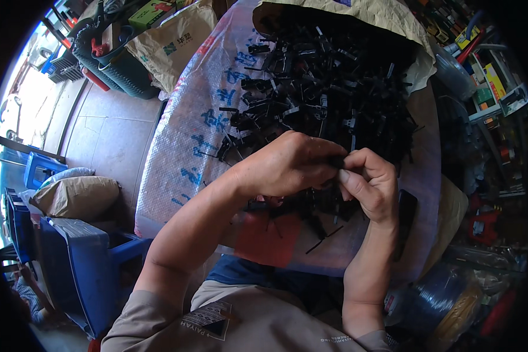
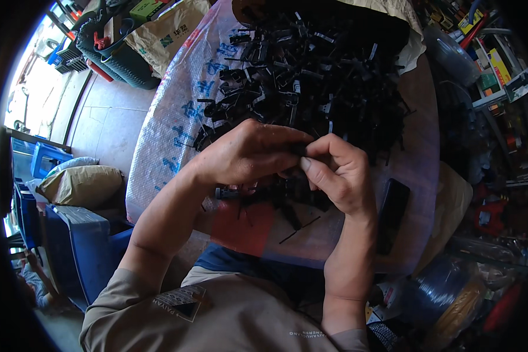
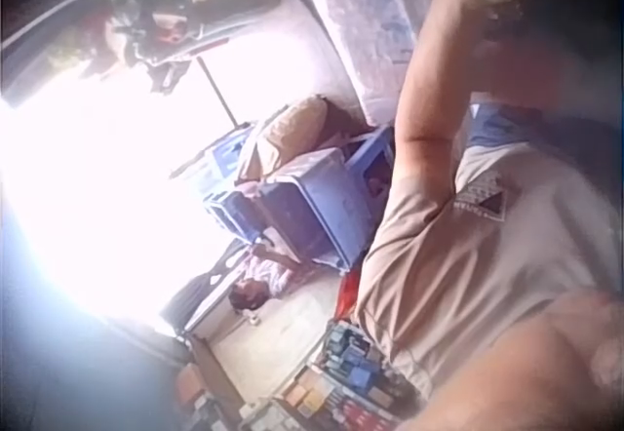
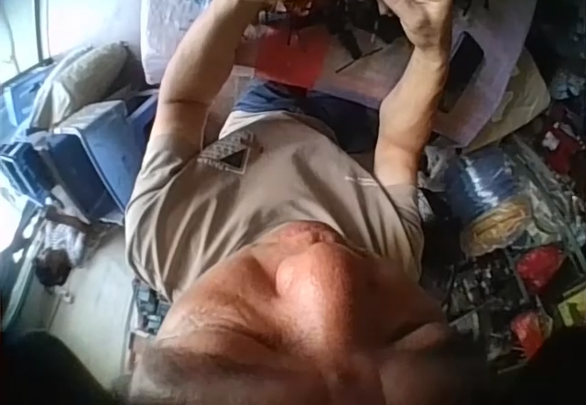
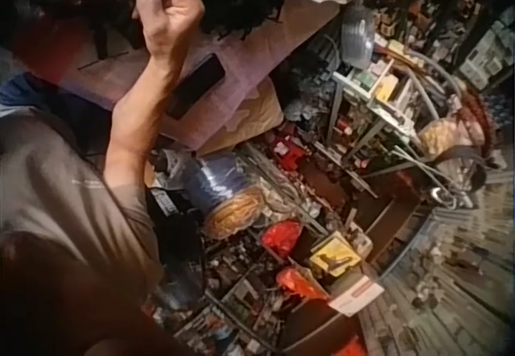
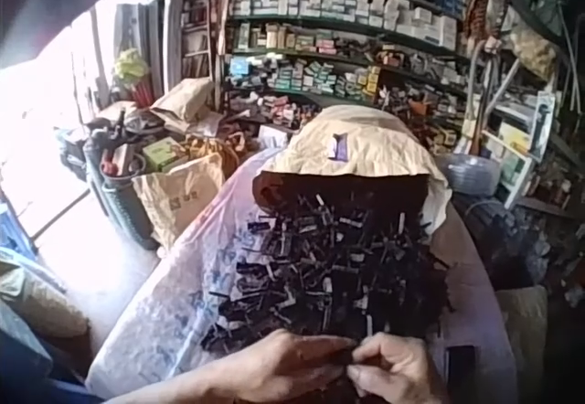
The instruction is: Sorting and inspecting small black plastic components on a table.
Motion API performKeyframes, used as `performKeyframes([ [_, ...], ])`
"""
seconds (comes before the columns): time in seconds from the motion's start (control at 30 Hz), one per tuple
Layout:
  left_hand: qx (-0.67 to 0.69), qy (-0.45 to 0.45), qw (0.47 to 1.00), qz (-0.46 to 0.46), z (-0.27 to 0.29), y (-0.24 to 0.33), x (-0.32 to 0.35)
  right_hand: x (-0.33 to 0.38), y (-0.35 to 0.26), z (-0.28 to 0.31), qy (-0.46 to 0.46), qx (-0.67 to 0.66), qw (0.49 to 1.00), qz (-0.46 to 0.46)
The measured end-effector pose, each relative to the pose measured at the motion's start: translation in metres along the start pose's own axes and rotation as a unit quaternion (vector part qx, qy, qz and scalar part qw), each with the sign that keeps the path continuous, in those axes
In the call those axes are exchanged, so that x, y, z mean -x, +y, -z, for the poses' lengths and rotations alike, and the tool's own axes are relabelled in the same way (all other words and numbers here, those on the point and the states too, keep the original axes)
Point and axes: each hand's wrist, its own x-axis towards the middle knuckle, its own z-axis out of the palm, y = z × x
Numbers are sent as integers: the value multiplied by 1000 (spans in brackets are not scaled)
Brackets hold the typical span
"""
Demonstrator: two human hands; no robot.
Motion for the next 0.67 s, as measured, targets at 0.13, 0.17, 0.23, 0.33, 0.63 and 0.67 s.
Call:
performKeyframes([
  [0.13, 5, -1, 1000, -4, -3, -1, 0, 0, -3, 2, -3, 21, 1000, -5],
  [0.17, 1, 8, 1000, -9, -4, -2, -1, 0, -3, 2, -4, 20, 1000, -3],
  [0.23, -4, 16, 1000, -13, -5, -6, -2, 1, 1, 2, -3, 15, 1000, -3],
  [0.33, -100, 40, 991, -82, -5, -11, -4, -1, 5, 2, -4, 4, 1000, 5],
  [0.63, 193, 124, 973, 13, 4, -15, -8, 5, -11, -4, -48, 296, 954, -27],
  [0.67, 247, 136, 959, 39, 13, -11, -5, 7, -11, -6, -68, 367, 927, -31],
])
